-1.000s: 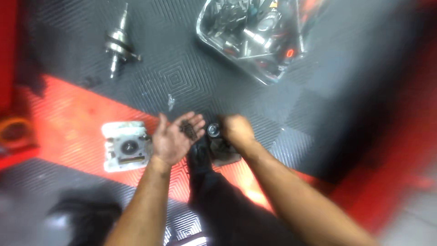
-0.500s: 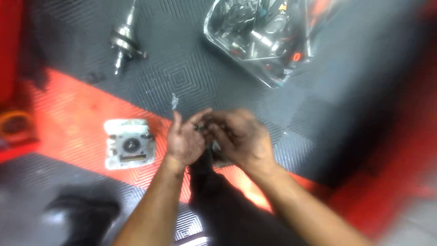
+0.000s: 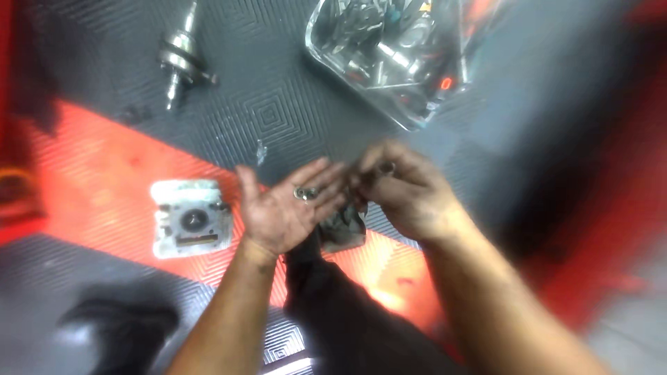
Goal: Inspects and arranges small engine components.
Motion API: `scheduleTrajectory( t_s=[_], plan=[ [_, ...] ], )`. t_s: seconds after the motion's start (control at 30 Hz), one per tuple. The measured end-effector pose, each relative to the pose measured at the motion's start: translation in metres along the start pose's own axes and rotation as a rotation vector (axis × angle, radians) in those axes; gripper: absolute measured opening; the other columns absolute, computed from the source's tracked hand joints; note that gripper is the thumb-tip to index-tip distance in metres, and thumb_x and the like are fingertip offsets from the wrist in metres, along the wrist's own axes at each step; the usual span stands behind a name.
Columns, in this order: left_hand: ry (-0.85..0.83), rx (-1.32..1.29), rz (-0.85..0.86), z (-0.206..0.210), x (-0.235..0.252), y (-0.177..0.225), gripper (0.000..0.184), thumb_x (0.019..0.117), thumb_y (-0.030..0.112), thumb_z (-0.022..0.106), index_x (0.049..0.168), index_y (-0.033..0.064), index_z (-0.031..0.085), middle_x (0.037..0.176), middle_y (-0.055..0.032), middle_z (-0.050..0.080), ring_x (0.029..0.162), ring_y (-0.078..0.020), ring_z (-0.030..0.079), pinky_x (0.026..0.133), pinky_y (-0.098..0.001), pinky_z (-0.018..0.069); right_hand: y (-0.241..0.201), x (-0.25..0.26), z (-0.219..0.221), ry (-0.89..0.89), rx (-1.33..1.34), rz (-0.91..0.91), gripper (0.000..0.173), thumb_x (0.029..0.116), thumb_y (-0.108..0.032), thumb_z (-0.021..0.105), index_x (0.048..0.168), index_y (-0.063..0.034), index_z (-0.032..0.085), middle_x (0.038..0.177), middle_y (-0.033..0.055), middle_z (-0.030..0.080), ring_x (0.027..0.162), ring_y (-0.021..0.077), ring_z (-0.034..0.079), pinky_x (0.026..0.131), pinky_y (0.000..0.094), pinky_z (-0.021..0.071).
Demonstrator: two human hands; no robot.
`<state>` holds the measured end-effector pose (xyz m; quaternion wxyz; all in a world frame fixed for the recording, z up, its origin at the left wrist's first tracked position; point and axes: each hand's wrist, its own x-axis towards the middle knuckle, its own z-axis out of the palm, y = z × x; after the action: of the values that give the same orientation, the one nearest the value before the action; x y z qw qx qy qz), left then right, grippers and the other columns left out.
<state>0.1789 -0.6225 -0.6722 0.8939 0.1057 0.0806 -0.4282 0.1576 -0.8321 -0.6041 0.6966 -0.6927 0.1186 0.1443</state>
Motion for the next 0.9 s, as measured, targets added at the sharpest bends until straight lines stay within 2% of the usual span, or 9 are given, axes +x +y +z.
scheduleTrajectory(
  t_s=[0.07, 0.13, 0.2, 0.23, 0.3, 0.47, 0.63, 0.8, 0.9],
  plan=[
    [-0.003, 0.003, 0.007, 0.003, 0.001, 0.001, 0.138, 0.0668, 0.104, 0.002, 0.154, 0.0053, 0.042, 0.158, -0.0213, 0.044, 0.145, -0.0374, 0.044, 0.117, -0.055, 0.038, 0.0, -0.002, 0.004, -0.043, -0.012, -0.074, 0.026, 0.0857, -0.005, 0.061, 0.111, -0.0092, 0.067, 0.09, 0.0015, 0.066, 0.069, 0.0098, 0.062, 0.058, 0.0249, 0.0551],
    [-0.008, 0.028, -0.001, 0.005, 0.002, 0.001, 0.137, 0.0655, 0.104, 0.001, 0.153, 0.0092, 0.046, 0.156, -0.0182, 0.047, 0.141, -0.0337, 0.048, 0.112, -0.0515, 0.0439, -0.003, -0.004, 0.014, -0.038, -0.312, -0.164, 0.019, 0.09, -0.014, 0.073, 0.109, -0.0122, 0.074, 0.097, -0.002, 0.072, 0.079, 0.0067, 0.066, 0.068, 0.0239, 0.058],
    [-0.012, 0.034, -0.019, 0.008, 0.003, 0.002, 0.138, 0.0637, 0.105, 0.0, 0.154, 0.0104, 0.046, 0.157, -0.0181, 0.046, 0.141, -0.0327, 0.048, 0.111, -0.0507, 0.0439, -0.002, -0.007, 0.025, 0.007, -0.712, -0.243, 0.023, 0.0946, -0.025, 0.071, 0.116, -0.0194, 0.077, 0.101, -0.0029, 0.072, 0.086, 0.0076, 0.068, 0.075, 0.0309, 0.0596],
    [-0.014, 0.031, -0.028, 0.01, 0.004, 0.002, 0.14, 0.0627, 0.105, -0.001, 0.155, 0.0103, 0.044, 0.158, -0.0181, 0.045, 0.142, -0.0325, 0.046, 0.112, -0.0511, 0.0425, -0.002, -0.009, 0.03, 0.023, -0.866, -0.265, 0.026, 0.0964, -0.028, 0.068, 0.121, -0.0215, 0.077, 0.1, -0.0007, 0.072, 0.085, 0.0118, 0.068, 0.073, 0.0367, 0.0585],
    [-0.019, 0.034, -0.024, 0.012, 0.004, 0.003, 0.141, 0.0621, 0.106, 0.001, 0.156, 0.0089, 0.042, 0.159, -0.0186, 0.043, 0.144, -0.0331, 0.045, 0.113, -0.0518, 0.042, -0.003, -0.009, 0.034, 0.05, -0.996, -0.303, 0.025, 0.0978, -0.029, 0.065, 0.119, -0.0228, 0.077, 0.094, 0.0014, 0.071, 0.08, 0.0169, 0.068, 0.067, 0.0414, 0.0566],
    [-0.04, 0.067, -0.014, 0.016, 0.002, 0.006, 0.142, 0.062, 0.106, 0.0, 0.156, 0.0078, 0.04, 0.159, -0.018, 0.043, 0.144, -0.0325, 0.045, 0.113, -0.0491, 0.0429, -0.007, -0.011, 0.033, 0.007, -0.978, -0.421, 0.014, 0.097, -0.022, 0.066, 0.103, -0.0159, 0.078, 0.088, 0.0004, 0.068, 0.079, 0.015, 0.067, 0.066, 0.0359, 0.0559],
    [-0.041, 0.083, -0.032, 0.015, 0.0, 0.009, 0.143, 0.0605, 0.106, 0.0, 0.157, 0.008, 0.039, 0.161, -0.0199, 0.04, 0.144, -0.0342, 0.044, 0.113, -0.0501, 0.0425, -0.008, -0.01, 0.032, -0.055, -1.061, -0.435, 0.024, 0.0989, -0.023, 0.063, 0.117, -0.0139, 0.075, 0.097, 0.003, 0.071, 0.085, 0.0184, 0.069, 0.069, 0.0378, 0.0576],
    [-0.027, 0.073, -0.051, 0.018, -0.004, 0.009, 0.142, 0.06, 0.107, 0.0, 0.155, 0.0103, 0.044, 0.155, -0.018, 0.047, 0.14, -0.0314, 0.049, 0.11, -0.0498, 0.0445, -0.013, -0.006, 0.033, -0.094, -1.073, -0.435, 0.013, 0.0959, -0.025, 0.065, 0.099, -0.0147, 0.072, 0.095, 0.0015, 0.071, 0.084, 0.0173, 0.07, 0.066, 0.0375, 0.0572],
    [-0.017, 0.072, -0.04, 0.019, -0.004, 0.012, 0.142, 0.061, 0.106, -0.002, 0.156, 0.0091, 0.043, 0.158, -0.0172, 0.045, 0.142, -0.0316, 0.047, 0.111, -0.0495, 0.0445, -0.016, -0.008, 0.032, -0.092, -0.988, -0.481, 0.012, 0.096, -0.022, 0.064, 0.099, -0.0134, 0.072, 0.091, 0.0004, 0.07, 0.08, 0.0144, 0.068, 0.065, 0.0352, 0.0566]
  ],
)
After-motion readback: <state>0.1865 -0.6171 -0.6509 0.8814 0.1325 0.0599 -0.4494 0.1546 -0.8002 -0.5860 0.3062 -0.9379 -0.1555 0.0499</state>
